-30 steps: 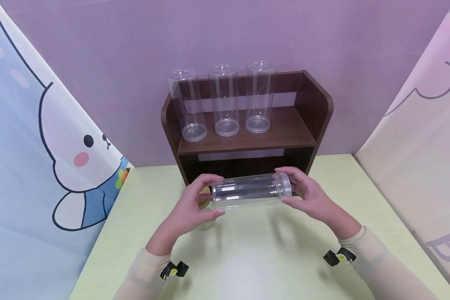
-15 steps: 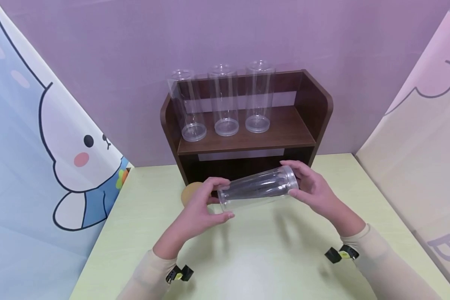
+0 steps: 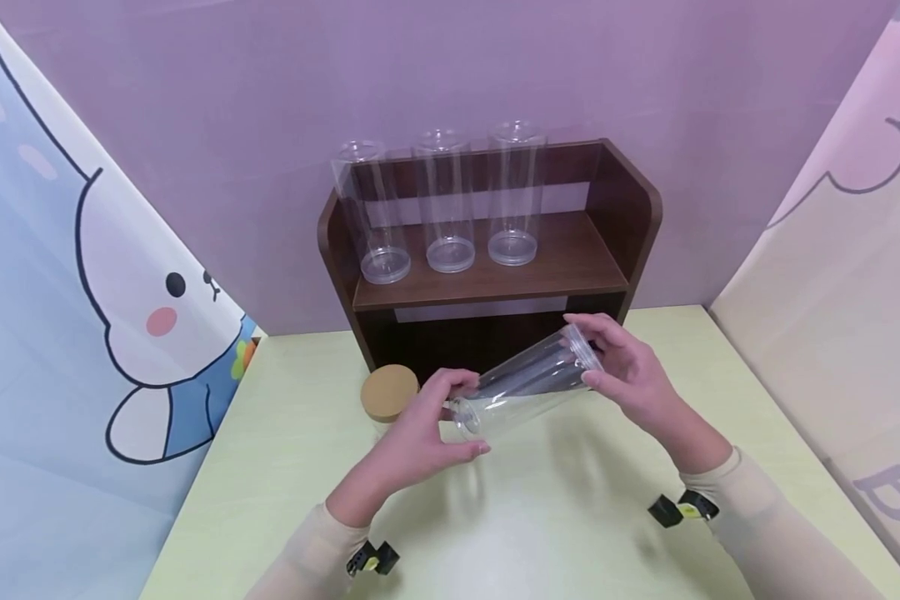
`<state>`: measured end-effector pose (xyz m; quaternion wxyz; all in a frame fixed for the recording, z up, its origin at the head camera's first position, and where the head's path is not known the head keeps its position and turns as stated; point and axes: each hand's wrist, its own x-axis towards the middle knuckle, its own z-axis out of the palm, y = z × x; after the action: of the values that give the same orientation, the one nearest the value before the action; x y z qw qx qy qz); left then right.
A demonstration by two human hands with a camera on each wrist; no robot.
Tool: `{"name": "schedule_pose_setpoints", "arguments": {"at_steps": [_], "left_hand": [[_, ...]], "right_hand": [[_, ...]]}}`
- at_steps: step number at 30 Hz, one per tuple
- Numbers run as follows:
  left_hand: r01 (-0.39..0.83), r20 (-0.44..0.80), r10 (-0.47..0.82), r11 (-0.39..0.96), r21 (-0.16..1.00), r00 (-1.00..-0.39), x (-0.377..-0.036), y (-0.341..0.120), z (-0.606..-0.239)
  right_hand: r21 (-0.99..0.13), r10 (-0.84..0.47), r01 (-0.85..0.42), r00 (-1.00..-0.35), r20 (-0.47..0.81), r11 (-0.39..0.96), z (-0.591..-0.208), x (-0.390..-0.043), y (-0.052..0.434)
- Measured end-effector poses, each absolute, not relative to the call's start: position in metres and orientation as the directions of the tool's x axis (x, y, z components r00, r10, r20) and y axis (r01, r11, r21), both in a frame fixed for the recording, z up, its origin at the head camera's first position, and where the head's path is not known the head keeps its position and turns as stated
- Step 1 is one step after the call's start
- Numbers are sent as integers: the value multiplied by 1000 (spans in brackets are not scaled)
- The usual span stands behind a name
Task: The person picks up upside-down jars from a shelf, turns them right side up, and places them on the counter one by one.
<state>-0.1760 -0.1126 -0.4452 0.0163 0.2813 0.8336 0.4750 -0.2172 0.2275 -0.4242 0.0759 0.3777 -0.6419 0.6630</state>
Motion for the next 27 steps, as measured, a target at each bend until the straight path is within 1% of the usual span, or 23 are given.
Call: {"name": "schedule_pose_setpoints", "arguments": {"at_steps": [4,11,15,20,27], "left_hand": [[424,210,488,383,820,-847,-175,-107,-455],[387,160,510,379,841,-845,-174,-100,-469],[374,130,519,397,838,-845,-172,-100,-470],[405,142,537,411,817,-832,-174,-103,-468],[455,193,542,404,794,-818,-175,-108,-460]], "right_hand": [[-780,-377,-607,-695,613,-149,-426,-217,226],[-807,-361,-588,-743,563,-49,-424,-213,223],[-811,-357,-584,-756,548,-9,-424,-213,220],[-806,-355,-592,-754,553,2,-426,-215,217],[-781,-344,-623,-744,573,45,-430,-216,214]]}}
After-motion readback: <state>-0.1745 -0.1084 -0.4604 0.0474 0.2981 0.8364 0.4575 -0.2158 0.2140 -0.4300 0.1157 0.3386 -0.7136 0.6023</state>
